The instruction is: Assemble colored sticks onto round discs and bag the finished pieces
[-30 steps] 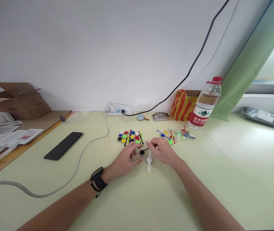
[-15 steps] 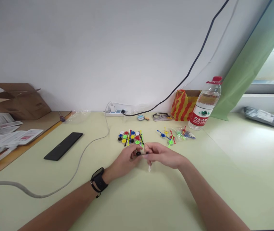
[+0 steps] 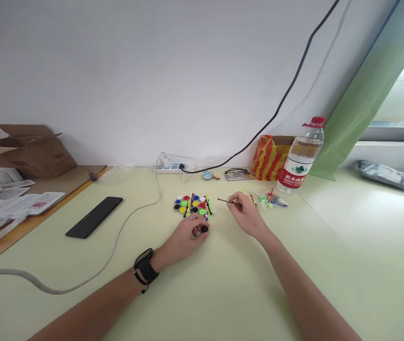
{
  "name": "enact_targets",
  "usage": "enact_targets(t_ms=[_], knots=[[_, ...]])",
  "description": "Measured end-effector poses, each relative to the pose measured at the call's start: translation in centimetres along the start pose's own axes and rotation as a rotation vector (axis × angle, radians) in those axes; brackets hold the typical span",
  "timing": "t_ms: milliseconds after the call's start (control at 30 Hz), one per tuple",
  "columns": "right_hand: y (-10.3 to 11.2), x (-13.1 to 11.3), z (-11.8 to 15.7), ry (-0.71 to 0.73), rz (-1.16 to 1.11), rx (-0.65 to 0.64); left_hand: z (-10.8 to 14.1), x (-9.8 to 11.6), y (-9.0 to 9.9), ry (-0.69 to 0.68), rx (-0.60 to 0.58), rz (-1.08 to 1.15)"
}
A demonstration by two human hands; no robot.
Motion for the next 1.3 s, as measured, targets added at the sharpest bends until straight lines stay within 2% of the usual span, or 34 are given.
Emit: enact_targets(t_ms=[200, 333, 467, 600, 700, 933, 1300], knots=[[-2.4, -2.3, 1.2, -0.060, -0.225, -0.196, 0.1, 0.5, 0.0, 0.029, -0.012, 0.124], [-3.4, -3.4, 1.3, -0.038, -0.348, -0.236, -0.4, -0.6, 0.1, 0.090, 0.008, 0.305], [-4.1, -3.7, 1.4, 0.003, -0.361, -0.292, -0.9, -1.1, 0.5, 0.112, 0.025, 0.444], [-4.9, -4.2, 1.8, 0.032, -0.377, -0.362, -0.8, 0.0, 0.5, 0.055, -0.043, 0.509], [-5.4, -4.1, 1.9, 0.033, -0.431, -0.339, -0.5, 0.8, 0.3, 0.012, -0.099, 0.553], [-4.8, -2.0, 1.3, 0.038, -0.401, -0.195, -1.0, -0.5, 0.6, 0.105, 0.012, 0.517], [-4.4, -2.5, 1.2, 0.085, -0.309, -0.187, -1.2, -0.9, 0.5, 0.162, -0.027, 0.621]])
Point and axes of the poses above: each hand's wrist, its own z-axis away from the middle knuckle, its own y-axis out of the back of the hand, x = y × z, the point moved 6 cm from there along -z, towards the middle knuckle, and after that the axes turned 10 degrees about y, right-handed, at the moved point
